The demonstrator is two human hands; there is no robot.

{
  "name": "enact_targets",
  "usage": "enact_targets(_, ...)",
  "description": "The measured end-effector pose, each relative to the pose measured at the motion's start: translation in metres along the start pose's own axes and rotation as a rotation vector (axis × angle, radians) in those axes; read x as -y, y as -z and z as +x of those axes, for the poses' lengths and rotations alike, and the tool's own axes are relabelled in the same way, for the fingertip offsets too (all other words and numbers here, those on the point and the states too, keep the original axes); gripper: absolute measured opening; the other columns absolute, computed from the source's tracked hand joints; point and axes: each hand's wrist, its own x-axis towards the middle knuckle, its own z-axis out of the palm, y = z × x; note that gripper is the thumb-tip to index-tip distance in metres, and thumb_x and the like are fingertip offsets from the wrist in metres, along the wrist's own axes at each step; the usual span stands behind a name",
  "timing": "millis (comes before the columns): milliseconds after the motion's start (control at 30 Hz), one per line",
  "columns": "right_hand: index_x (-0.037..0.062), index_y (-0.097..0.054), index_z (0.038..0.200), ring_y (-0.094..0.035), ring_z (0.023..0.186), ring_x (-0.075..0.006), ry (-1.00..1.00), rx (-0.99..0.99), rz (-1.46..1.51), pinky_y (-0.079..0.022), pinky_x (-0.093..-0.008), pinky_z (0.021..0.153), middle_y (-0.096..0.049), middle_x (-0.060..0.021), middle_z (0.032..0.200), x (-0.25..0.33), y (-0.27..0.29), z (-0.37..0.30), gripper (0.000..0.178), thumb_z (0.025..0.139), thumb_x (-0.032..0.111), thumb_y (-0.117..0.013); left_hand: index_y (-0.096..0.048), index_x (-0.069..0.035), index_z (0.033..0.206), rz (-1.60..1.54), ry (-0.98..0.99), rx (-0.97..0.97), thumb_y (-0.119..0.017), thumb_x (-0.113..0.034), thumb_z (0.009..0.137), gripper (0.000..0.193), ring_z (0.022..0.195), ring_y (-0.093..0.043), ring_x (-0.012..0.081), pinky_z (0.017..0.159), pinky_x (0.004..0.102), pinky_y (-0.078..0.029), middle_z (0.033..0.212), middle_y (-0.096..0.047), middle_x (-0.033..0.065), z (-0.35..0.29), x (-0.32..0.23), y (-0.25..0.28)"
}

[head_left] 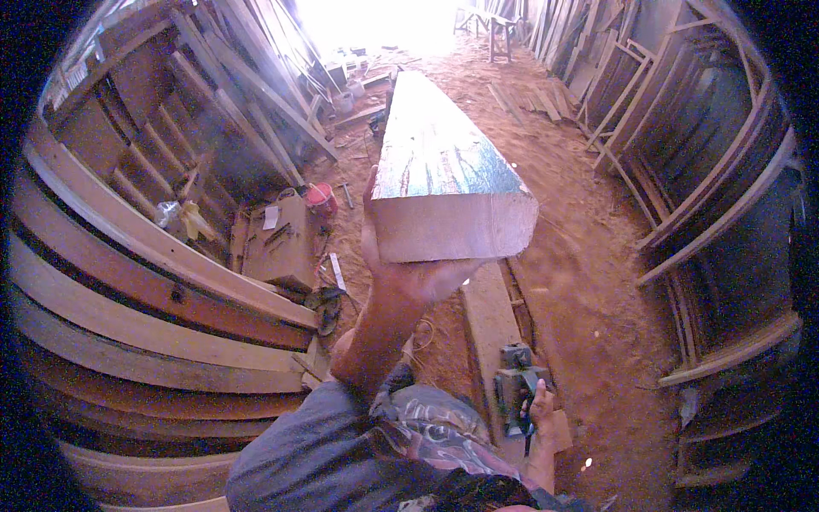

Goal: The person uses an electric sander to smooth the surface of a long wooden plank. They repeatedly move the sander along the plank, flip it over to sand the other side, and inspect the surface between passes.

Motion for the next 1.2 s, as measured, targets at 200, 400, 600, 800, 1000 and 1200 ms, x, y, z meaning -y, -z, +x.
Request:
enact_targets(200, 0.0048, -0.063, 0.066, -0.06, 0.056, -0.0378, 0.017, -0.06, -0.028, -0.043, -0.0514, 0.052, -0.062, -0.0193, 0.061, -0.034, -0.004, 0.018, 0.073, 0.106, 0.058, -0.032, -0.057, -0.017, 0.141, -0.258, 0.114, 0.005, -0.051, -0.067, 0.09, 0.071, 0.132, -0.052, 0.039, 0.113, 0.0698, -0.029, 0.139, -0.06, 0.0114, -0.002, 0.002, -0.007)
enact_targets(400, 0.004, -0.067, 0.079, -0.056, 0.048, -0.0251, -0.009, 0.019, 0.083, -0.045, -0.0399, 0.047, -0.063, -0.0105, 0.064, 0.04, 0.002, -0.023, 0.069, 0.103, 0.061, -0.037, -0.056, -0.015, 0.141, -0.012, 0.029, 0.033, -0.054, -0.067, 0.089, 0.073, 0.131, -0.052, 0.0398, 0.112, 0.0698, -0.029, 0.139, -0.06, 0.0121, 0.011, 0.009, -0.017)
enact_targets(600, 0.0045, -0.065, 0.073, -0.058, 0.045, -0.0225, 0.016, 0.011, 0.027, -0.048, -0.0379, 0.049, -0.062, -0.0086, 0.059, 0.036, 0.013, -0.023, 0.071, 0.102, 0.063, -0.037, -0.052, -0.015, 0.144, 0.017, 0.018, 0.077, -0.054, -0.068, 0.088, 0.077, 0.131, -0.051, 0.0409, 0.111, 0.0702, -0.03, 0.142, -0.056, 0.0136, 0.021, 0.019, -0.022)
enact_targets(800, 0.0057, -0.063, 0.064, -0.06, 0.046, -0.0226, -0.038, 0.085, 0.098, -0.051, -0.0387, 0.052, -0.061, -0.0082, 0.054, 0.044, 0.001, -0.019, 0.075, 0.102, 0.064, -0.034, -0.051, -0.015, 0.145, 0.065, 0.022, 0.072, -0.054, -0.07, 0.088, 0.079, 0.133, -0.05, 0.0417, 0.111, 0.0707, -0.03, 0.143, -0.055, 0.0142, 0.024, 0.021, -0.016)
enact_targets(1000, 0.0056, -0.063, 0.066, -0.06, 0.047, -0.0215, 0.049, -0.013, 0.099, -0.049, -0.0381, 0.051, -0.061, -0.0064, 0.054, 0.089, 0.017, -0.056, 0.073, 0.102, 0.064, -0.036, -0.046, -0.014, 0.148, -0.035, 0.088, 0.1, -0.056, -0.071, 0.085, 0.085, 0.134, -0.049, 0.0424, 0.112, 0.0702, -0.03, 0.143, -0.054, 0.0158, 0.024, 0.026, -0.019)
enact_targets(1200, 0.0056, -0.064, 0.069, -0.059, 0.047, -0.0209, 0.048, -0.039, 0.104, -0.049, -0.0374, 0.051, -0.061, -0.0062, 0.056, 0.06, 0.019, -0.052, 0.071, 0.102, 0.063, -0.038, -0.047, -0.015, 0.144, -0.067, 0.041, 0.078, -0.054, -0.075, 0.084, 0.085, 0.132, -0.051, 0.0405, 0.113, 0.066, -0.032, 0.139, -0.055, 0.015, 0.034, 0.036, -0.01)
